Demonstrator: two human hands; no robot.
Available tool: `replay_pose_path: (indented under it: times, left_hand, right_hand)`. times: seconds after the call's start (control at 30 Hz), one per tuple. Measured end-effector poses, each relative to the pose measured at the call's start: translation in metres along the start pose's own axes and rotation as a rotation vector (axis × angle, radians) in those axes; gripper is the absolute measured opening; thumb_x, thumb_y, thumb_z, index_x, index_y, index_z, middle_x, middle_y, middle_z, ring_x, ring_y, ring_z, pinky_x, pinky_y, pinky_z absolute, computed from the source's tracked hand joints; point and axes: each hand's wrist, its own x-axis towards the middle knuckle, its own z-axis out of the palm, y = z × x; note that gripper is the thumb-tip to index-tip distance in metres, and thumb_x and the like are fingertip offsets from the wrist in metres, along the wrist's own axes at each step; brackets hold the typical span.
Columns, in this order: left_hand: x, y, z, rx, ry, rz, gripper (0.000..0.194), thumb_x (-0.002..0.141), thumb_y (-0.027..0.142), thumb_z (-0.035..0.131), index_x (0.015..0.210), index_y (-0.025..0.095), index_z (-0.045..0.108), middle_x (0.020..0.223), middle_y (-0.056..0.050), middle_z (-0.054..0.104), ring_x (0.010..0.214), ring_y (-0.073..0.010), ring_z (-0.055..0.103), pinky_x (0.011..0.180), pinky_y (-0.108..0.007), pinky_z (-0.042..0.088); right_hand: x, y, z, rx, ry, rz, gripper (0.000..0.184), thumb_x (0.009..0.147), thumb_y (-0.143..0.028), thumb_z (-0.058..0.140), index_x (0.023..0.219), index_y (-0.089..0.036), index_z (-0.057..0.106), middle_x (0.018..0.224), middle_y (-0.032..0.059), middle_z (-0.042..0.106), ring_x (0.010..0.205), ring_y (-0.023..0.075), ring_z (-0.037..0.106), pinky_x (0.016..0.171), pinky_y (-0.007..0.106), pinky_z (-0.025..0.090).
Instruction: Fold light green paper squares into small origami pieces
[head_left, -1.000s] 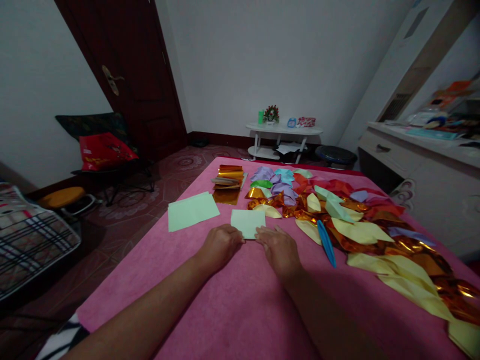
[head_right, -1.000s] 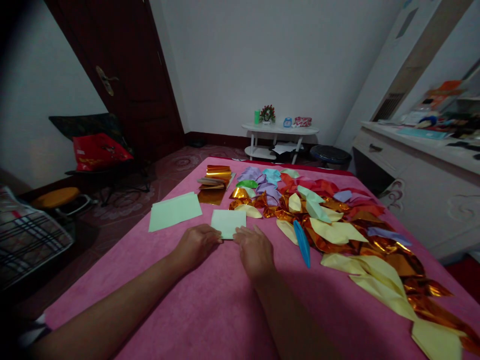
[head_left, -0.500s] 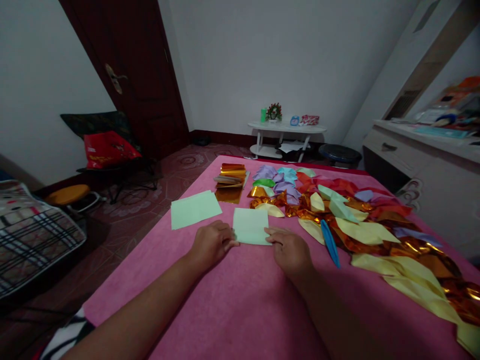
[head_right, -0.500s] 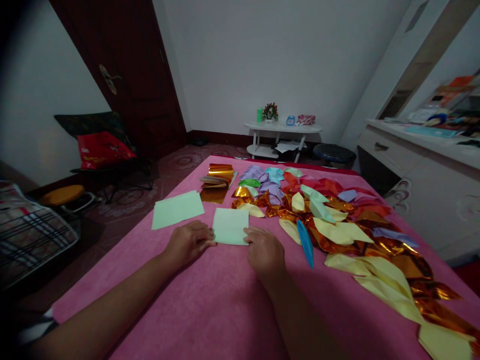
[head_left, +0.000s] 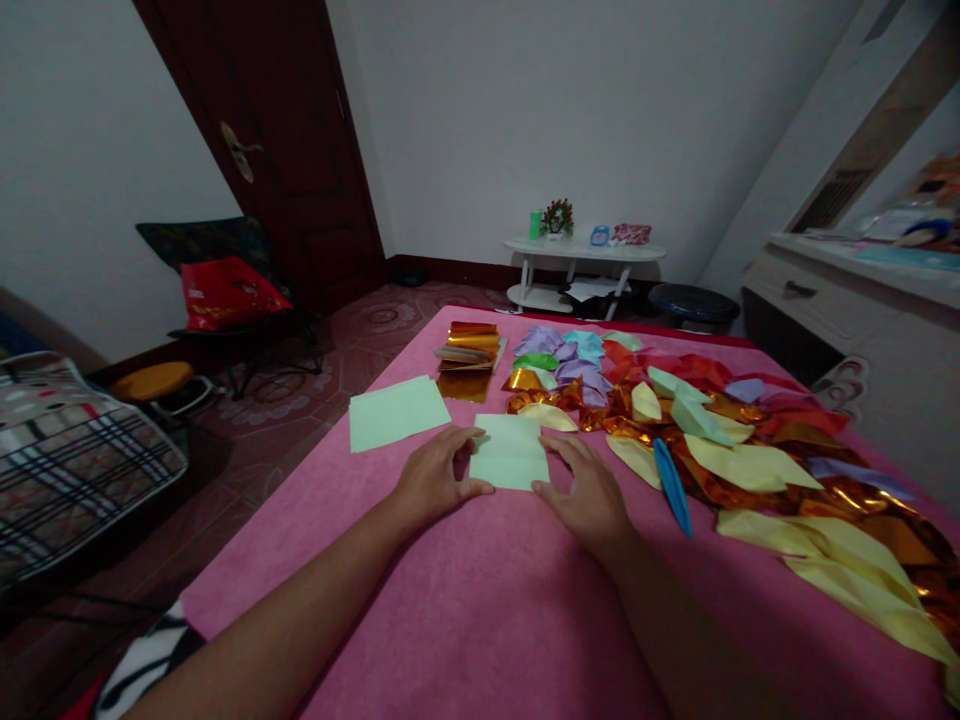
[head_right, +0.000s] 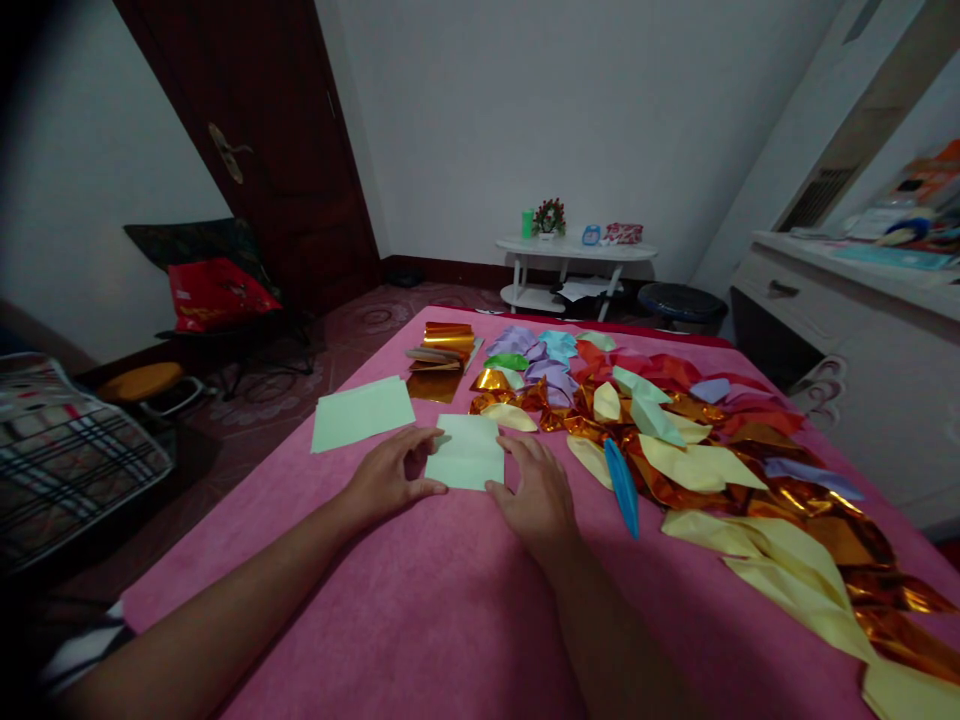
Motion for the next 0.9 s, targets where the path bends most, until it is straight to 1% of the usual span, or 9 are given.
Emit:
replay_pose_path:
  times: [0.1, 0.23, 0.33, 0.47, 0.53, 0.6, 0.7, 0.8, 0.9]
  left_hand:
    - [0.0026, 0.0009, -0.0001, 0.009, -0.028, -0.054, 0.064, 0.06, 0.049, 0.079, 0.115, 0.022, 0.06, 0.092, -0.003, 0.064, 0.084, -0.0198, 0.058, 0.074, -0.03, 0.045]
    - [0.0051, -0.0021, 0.0015, 0.006, -0.066, -0.077, 0.048, 0.057, 0.048, 0.081, 0.093, 0.02, 0.068, 0.075, 0.0, 0.062, 0.073, -0.0182, 0.056, 0.065, -0.028, 0.042]
    - [0.0034, -0.0046, 0.0038, -0.054, -0.046, 0.004, 0.034, 0.061, 0.045, 0.079, 0.079, 0.018, 0.07, 0.073, -0.002, 0.061, 0.072, -0.0176, 0.055, 0.066, -0.028, 0.041]
    - [-0.0006, -0.0023, 0.0039, -0.191, -0.003, 0.162, 0.015, 0.072, 0.032, 0.074, 0.074, 0.018, 0.071, 0.081, -0.005, 0.063, 0.079, -0.0179, 0.057, 0.071, -0.029, 0.042]
    - [-0.0017, -0.0003, 0.0028, -0.22, -0.004, 0.244, 0.007, 0.075, 0.024, 0.071, 0.073, 0.018, 0.071, 0.083, -0.006, 0.064, 0.08, -0.0176, 0.057, 0.072, -0.029, 0.043]
    - [-0.002, 0.0005, 0.002, -0.211, 0.003, 0.318, 0.006, 0.076, 0.017, 0.067, 0.073, 0.019, 0.072, 0.084, -0.006, 0.065, 0.08, -0.017, 0.058, 0.073, -0.029, 0.043]
    - [-0.0022, -0.001, 0.002, -0.164, 0.04, 0.394, 0.015, 0.075, 0.008, 0.062, 0.075, 0.019, 0.072, 0.084, -0.006, 0.065, 0.079, -0.0165, 0.058, 0.072, -0.029, 0.043]
    - [-0.0025, -0.0034, 0.003, -0.134, 0.08, 0.433, 0.019, 0.073, 0.004, 0.059, 0.075, 0.019, 0.071, 0.084, -0.006, 0.066, 0.079, -0.0169, 0.057, 0.072, -0.03, 0.043]
    - [-0.0024, -0.0044, 0.0033, -0.154, 0.121, 0.436, 0.021, 0.074, 0.002, 0.056, 0.074, 0.018, 0.07, 0.083, -0.006, 0.066, 0.079, -0.0173, 0.058, 0.071, -0.03, 0.044]
  right_hand:
    - [0.0006, 0.002, 0.0012, 0.001, -0.028, 0.027, 0.052, 0.067, -0.024, 0.071, 0.117, -0.018, 0.059, 0.117, 0.009, 0.06, 0.108, 0.0262, 0.054, 0.095, 0.042, 0.043]
    - [0.0009, 0.003, 0.0015, 0.027, -0.026, 0.032, 0.05, 0.066, -0.023, 0.072, 0.114, -0.019, 0.062, 0.111, 0.008, 0.061, 0.106, 0.0263, 0.054, 0.094, 0.042, 0.043]
    - [0.0002, 0.0034, 0.0007, 0.094, -0.012, 0.009, 0.04, 0.065, -0.021, 0.071, 0.105, -0.021, 0.066, 0.102, 0.0065, 0.062, 0.1, 0.0247, 0.055, 0.091, 0.04, 0.044]
    - [-0.0018, 0.0044, -0.0003, 0.243, 0.035, -0.047, 0.013, 0.066, -0.013, 0.064, 0.075, -0.021, 0.069, 0.09, 0.0045, 0.059, 0.088, 0.0209, 0.057, 0.082, 0.035, 0.047]
    - [-0.0026, 0.0054, 0.0001, 0.303, 0.057, -0.074, 0.013, 0.064, -0.009, 0.06, 0.065, -0.021, 0.067, 0.09, 0.005, 0.057, 0.087, 0.0202, 0.056, 0.078, 0.033, 0.048]
    - [-0.0033, 0.0066, 0.0011, 0.342, 0.063, -0.082, 0.017, 0.063, -0.007, 0.057, 0.063, -0.02, 0.067, 0.093, 0.0058, 0.055, 0.089, 0.0202, 0.056, 0.075, 0.032, 0.049]
    - [-0.004, 0.0074, 0.0025, 0.383, 0.056, -0.071, 0.017, 0.062, -0.007, 0.055, 0.062, -0.02, 0.067, 0.095, 0.0063, 0.054, 0.089, 0.02, 0.056, 0.072, 0.031, 0.05]
    - [-0.0046, 0.0051, 0.0017, 0.439, 0.051, -0.057, 0.018, 0.063, -0.008, 0.053, 0.063, -0.02, 0.067, 0.096, 0.0065, 0.053, 0.089, 0.0197, 0.056, 0.073, 0.031, 0.05]
    - [-0.0045, 0.0012, -0.0008, 0.491, 0.022, -0.036, 0.021, 0.064, -0.009, 0.05, 0.065, -0.02, 0.068, 0.099, 0.0075, 0.054, 0.094, 0.0209, 0.057, 0.075, 0.032, 0.05]
